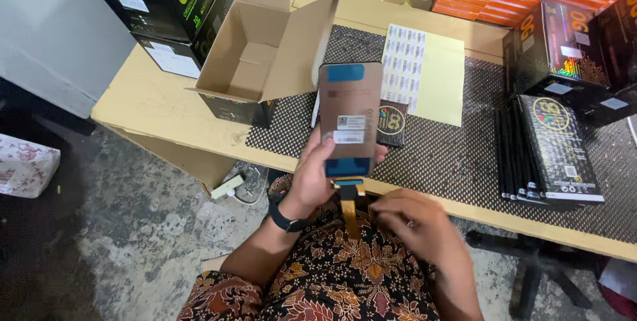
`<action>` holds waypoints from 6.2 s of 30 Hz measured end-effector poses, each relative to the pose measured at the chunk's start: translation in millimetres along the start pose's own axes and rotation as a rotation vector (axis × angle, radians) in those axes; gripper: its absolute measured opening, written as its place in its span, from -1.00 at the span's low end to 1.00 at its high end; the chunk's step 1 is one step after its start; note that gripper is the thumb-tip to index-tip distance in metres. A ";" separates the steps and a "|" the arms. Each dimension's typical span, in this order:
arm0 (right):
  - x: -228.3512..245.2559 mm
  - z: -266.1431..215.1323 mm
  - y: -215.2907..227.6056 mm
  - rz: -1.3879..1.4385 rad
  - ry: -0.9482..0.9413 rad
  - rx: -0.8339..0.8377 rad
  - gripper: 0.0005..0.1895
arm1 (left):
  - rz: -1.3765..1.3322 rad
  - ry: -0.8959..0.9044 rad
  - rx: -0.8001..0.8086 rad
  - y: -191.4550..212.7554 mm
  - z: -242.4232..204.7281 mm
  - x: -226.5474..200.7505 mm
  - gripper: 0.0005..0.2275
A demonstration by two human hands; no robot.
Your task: The person handles small black rectangular packages, peels off protective films, and places them into a larger cardboard box. They then peel off multiple labels from a yellow sheet and place them on the table edge.
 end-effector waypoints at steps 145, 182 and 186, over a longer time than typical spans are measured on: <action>-32.8 38.1 19.4 0.453 0.151 -0.590 -0.44 | 0.951 -0.159 0.193 -24.4 28.8 37.8 0.04; -20.6 8.4 69.3 0.493 0.571 -0.805 -0.60 | 1.021 -0.083 0.141 -28.5 28.2 29.2 0.16; -37.2 8.7 72.0 0.521 0.579 -0.771 -0.57 | 0.999 -0.115 0.155 -25.5 26.0 30.2 0.16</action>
Point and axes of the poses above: each hand's wrist, its own z-axis towards the middle knuckle, its own y-axis out of the back of the hand, x = y × z, the point moved 4 cm from there along z, towards the middle knuckle, and after that the axes turned 5 degrees about -y, right-handed, at the moved point
